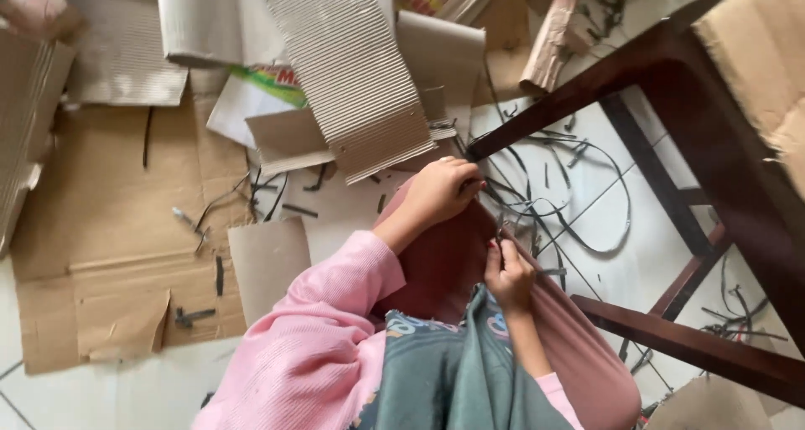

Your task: The person sits on the floor and uses scissors to cut a long black cable into smaller pieces. They repeatedly pick up sections of the cable, cut them, and place the pieces on the floor.

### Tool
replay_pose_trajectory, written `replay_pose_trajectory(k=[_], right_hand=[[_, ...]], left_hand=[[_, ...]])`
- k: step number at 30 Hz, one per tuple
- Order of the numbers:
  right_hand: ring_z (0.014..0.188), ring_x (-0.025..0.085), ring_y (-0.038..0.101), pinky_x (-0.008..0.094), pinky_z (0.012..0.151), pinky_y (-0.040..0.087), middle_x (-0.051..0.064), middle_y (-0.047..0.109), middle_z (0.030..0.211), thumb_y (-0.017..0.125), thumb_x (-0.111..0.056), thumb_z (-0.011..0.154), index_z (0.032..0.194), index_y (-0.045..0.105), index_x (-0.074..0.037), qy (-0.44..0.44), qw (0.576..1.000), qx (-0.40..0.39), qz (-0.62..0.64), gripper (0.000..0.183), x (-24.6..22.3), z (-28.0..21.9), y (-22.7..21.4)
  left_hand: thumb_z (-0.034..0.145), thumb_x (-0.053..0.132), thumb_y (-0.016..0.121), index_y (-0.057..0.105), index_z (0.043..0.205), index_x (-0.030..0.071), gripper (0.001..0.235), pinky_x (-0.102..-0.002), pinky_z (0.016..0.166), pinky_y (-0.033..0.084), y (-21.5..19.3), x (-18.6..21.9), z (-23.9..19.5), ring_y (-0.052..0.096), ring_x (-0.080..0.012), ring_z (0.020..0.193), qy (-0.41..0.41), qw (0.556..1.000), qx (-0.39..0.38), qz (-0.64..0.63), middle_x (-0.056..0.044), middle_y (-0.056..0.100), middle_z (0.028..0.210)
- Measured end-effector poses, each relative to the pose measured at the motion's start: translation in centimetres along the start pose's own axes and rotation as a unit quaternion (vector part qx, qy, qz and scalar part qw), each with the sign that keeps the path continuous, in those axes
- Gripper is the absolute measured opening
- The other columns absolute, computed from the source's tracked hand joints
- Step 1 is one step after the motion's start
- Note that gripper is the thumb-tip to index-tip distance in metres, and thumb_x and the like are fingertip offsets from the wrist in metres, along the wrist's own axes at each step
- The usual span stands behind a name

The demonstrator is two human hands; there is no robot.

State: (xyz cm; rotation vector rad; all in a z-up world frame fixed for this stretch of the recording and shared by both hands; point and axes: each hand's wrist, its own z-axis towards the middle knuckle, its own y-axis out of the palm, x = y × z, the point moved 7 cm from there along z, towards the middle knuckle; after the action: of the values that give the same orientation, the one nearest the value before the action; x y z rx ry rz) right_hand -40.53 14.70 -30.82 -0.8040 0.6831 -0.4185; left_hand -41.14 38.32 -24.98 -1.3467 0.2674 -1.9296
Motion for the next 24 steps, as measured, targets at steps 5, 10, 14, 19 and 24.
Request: replay_pose_trajectory(k=[5, 10, 14, 19, 24], right_hand=[[0.055, 0.035, 0.064, 0.042, 0.055, 0.054, 0.009, 0.055, 0.055, 0.076, -0.022, 0.094, 0.071, 0.061, -0.010, -0.121, 0.992, -0.014, 0.019, 0.030, -3.8, 2.3, 3.0], [0.064, 0.042, 0.066, 0.043, 0.057, 0.051, 0.015, 0.060, 0.063, 0.070, -0.014, 0.101, 0.085, 0.067, -0.005, -0.043, 0.993, -0.013, 0.110, 0.019, -4.4, 3.1, 1.5], [0.061, 0.035, 0.066, 0.036, 0.057, 0.051, 0.010, 0.059, 0.061, 0.071, -0.016, 0.102, 0.084, 0.068, -0.009, -0.014, 0.994, 0.006, 0.105, 0.019, -4.3, 3.1, 1.1], [0.059, 0.038, 0.064, 0.039, 0.054, 0.049, 0.013, 0.059, 0.060, 0.070, -0.015, 0.103, 0.085, 0.068, -0.007, 0.011, 0.993, -0.006, 0.114, 0.020, -4.5, 3.6, 1.2], [0.058, 0.037, 0.063, 0.039, 0.054, 0.047, 0.013, 0.059, 0.061, 0.070, -0.016, 0.104, 0.085, 0.067, -0.007, 0.017, 0.992, -0.008, 0.121, 0.021, -3.5, 3.3, 1.6]], left_hand=[[0.091, 0.028, 0.067, 0.064, 0.092, 0.016, 0.012, -0.044, 0.074, 0.059, 0.0, -1.1, 0.1, 0.070, -0.0316, 0.083, -0.031, 0.998, 0.029, -0.041, -0.007, 0.065, 0.080], [0.096, 0.032, 0.062, 0.063, 0.097, 0.019, 0.013, -0.044, 0.077, 0.059, -1.6, -2.6, -0.8, 0.070, -0.0312, 0.087, -0.089, 0.991, 0.060, -0.077, -0.007, 0.067, 0.084], [0.100, 0.033, 0.060, 0.062, 0.111, 0.022, 0.016, -0.044, 0.084, 0.058, -4.3, -5.5, -2.8, 0.071, -0.0287, 0.097, -0.162, 0.969, 0.086, -0.167, -0.005, 0.070, 0.095], [0.093, 0.016, 0.065, 0.063, 0.114, 0.018, 0.021, -0.046, 0.091, 0.056, -4.7, -10.7, -7.3, 0.068, -0.0329, 0.103, -0.170, 0.966, 0.140, -0.138, -0.007, 0.068, 0.104], [0.084, 0.009, 0.070, 0.063, 0.114, 0.021, 0.032, -0.046, 0.092, 0.055, -6.2, -15.7, -10.5, 0.066, -0.0304, 0.110, -0.202, 0.964, 0.170, -0.033, -0.002, 0.065, 0.115]])
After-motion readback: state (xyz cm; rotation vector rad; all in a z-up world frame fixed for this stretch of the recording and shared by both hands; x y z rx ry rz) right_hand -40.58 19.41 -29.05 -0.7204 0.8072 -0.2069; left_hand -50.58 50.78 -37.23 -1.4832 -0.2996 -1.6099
